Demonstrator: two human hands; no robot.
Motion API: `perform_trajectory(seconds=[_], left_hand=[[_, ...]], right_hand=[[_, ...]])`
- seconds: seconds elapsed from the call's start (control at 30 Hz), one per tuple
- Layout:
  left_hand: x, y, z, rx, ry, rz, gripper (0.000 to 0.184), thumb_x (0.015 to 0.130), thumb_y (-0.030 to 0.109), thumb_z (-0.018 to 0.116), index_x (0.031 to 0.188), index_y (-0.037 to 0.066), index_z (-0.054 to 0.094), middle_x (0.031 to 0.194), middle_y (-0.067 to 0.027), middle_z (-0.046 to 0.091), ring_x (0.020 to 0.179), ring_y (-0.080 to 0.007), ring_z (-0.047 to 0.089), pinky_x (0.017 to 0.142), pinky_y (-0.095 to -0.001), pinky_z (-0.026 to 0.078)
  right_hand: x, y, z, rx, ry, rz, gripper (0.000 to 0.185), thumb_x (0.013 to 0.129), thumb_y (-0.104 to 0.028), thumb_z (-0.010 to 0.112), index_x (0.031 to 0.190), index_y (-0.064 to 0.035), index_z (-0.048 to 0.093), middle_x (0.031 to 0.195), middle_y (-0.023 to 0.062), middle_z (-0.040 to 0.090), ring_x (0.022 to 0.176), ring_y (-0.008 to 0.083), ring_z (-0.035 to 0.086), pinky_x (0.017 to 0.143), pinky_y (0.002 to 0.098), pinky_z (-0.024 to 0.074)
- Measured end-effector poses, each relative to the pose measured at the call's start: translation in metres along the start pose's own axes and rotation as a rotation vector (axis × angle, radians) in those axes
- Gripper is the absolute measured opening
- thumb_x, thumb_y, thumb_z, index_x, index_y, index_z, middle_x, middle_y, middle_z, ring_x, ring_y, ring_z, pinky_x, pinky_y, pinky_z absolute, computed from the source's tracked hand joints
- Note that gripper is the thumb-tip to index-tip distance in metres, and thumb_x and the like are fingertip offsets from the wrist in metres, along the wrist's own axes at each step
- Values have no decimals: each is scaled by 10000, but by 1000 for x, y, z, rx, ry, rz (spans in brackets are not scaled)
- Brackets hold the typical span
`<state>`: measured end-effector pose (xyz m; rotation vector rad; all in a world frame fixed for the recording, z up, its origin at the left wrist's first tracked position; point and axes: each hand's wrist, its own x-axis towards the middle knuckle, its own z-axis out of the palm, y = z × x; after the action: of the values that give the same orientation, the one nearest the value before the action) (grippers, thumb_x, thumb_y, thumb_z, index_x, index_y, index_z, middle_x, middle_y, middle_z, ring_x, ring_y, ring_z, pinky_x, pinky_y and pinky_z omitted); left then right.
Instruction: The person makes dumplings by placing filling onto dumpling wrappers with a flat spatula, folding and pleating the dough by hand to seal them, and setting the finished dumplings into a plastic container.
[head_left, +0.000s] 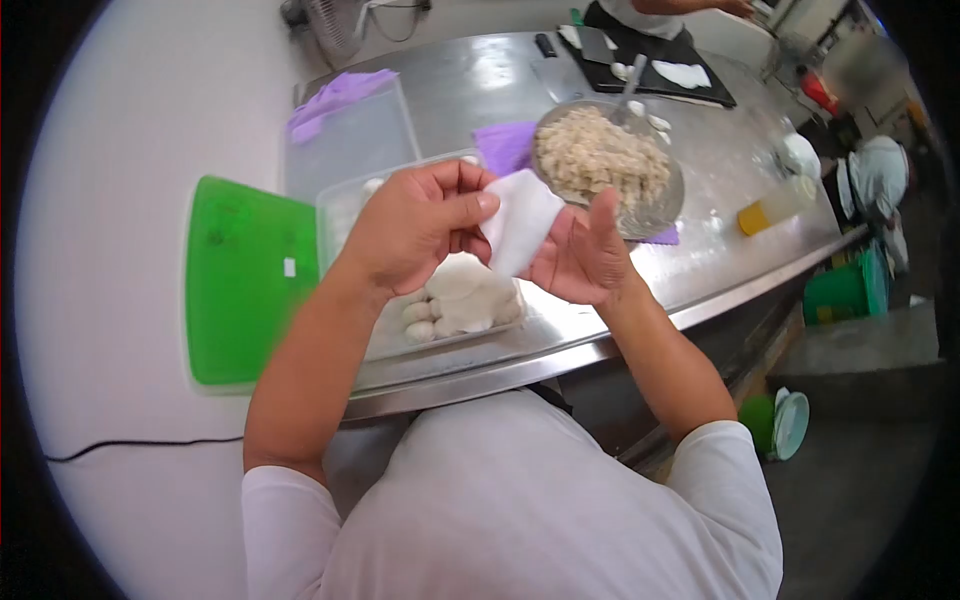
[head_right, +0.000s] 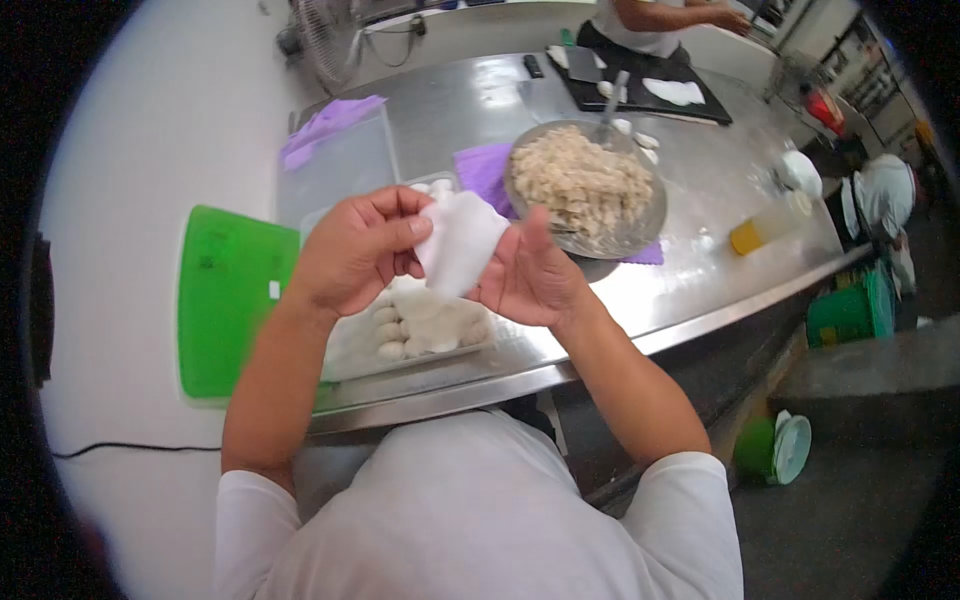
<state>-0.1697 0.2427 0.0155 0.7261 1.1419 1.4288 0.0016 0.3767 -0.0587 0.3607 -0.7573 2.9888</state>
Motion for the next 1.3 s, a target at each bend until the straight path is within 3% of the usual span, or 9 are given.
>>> perform_trajectory(seconds=[0.07, 0.17, 0.27, 0.33, 0.43, 0.63, 0.7, 0.8, 1.3], left_hand=[[13, -14, 7, 81, -35, -69, 246, 943, 162, 706, 1098, -21, 651, 917, -54, 662, 754, -120, 648, 671, -266, 572], [38, -29, 18, 234, -40, -170, 302, 937, 206, 706, 1121, -28, 650, 989, -102, 676, 838, -182, 676, 741, -329, 576], [80, -64, 23, 1519, 27, 308, 400, 881, 250, 726, 1222, 67, 621, 1092, -193, 662, 1032, -339, 651, 849, -456, 524], [105, -92, 31, 1752, -66, 238, 395, 892, 239, 689, 1234, 58, 607, 1115, -191, 659, 1025, -358, 651, 853, -466, 522], [125, -112, 45, 1925, -194, 138, 349, 912, 196, 602, 1233, 58, 608, 1118, -192, 665, 1020, -380, 655, 866, -484, 521], [137, -66, 55, 1863, -234, 53, 366, 882, 83, 490, 1200, 96, 672, 1031, -207, 699, 1007, -371, 677, 853, -492, 537], [142, -70, 54, 1823, -123, 127, 395, 866, 60, 488, 1206, 104, 684, 1039, -209, 707, 1015, -363, 682, 842, -490, 544], [154, -85, 55, 1892, -261, -2, 445, 850, 57, 497, 1254, 111, 677, 1128, -212, 700, 1043, -360, 680, 860, -486, 545], [158, -94, 41, 1651, -249, -35, 476, 757, -3, 532, 1189, 97, 705, 999, -232, 703, 997, -403, 671, 868, -503, 522]], right_hand=[[-24, -6, 8, -193, 540, -113, 604, 962, -393, 674, 1379, 9, 501, 1352, 126, 592, 1252, 246, 572, 1081, 425, 439], [-70, -19, 4, -318, 732, -145, 431, 1008, -234, 620, 1321, 53, 551, 1248, 133, 651, 1147, 233, 635, 1019, 401, 495], [-113, -34, -1, -917, 898, -91, 362, 1012, -233, 614, 1214, 64, 657, 1067, 125, 727, 987, 216, 691, 913, 362, 532], [-126, -49, 14, -1559, 1018, 108, 345, 1024, -237, 584, 1194, 50, 671, 861, 167, 736, 860, 202, 708, 798, 362, 538], [-145, -59, 17, -1933, 1187, 21, 363, 1021, -269, 588, 1169, 50, 679, 749, 172, 694, 727, 187, 666, 717, 371, 526], [-190, -85, -7, -1341, 1251, 14, 403, 1044, -285, 547, 1015, 86, 703, 843, 147, 738, 796, 262, 725, 745, 388, 548], [-191, -86, -11, -599, 1181, -266, 399, 1054, -259, 519, 1146, 110, 640, 1058, 176, 717, 922, 287, 717, 849, 423, 568], [-186, -91, -13, -292, 1077, -273, 424, 1056, -222, 489, 1305, 120, 514, 1248, 227, 635, 1089, 332, 673, 977, 500, 540], [-162, -89, -39, 12, 1132, -106, 393, 1027, -203, 511, 1332, 39, 457, 1257, 213, 612, 1165, 358, 627, 1017, 592, 492]])
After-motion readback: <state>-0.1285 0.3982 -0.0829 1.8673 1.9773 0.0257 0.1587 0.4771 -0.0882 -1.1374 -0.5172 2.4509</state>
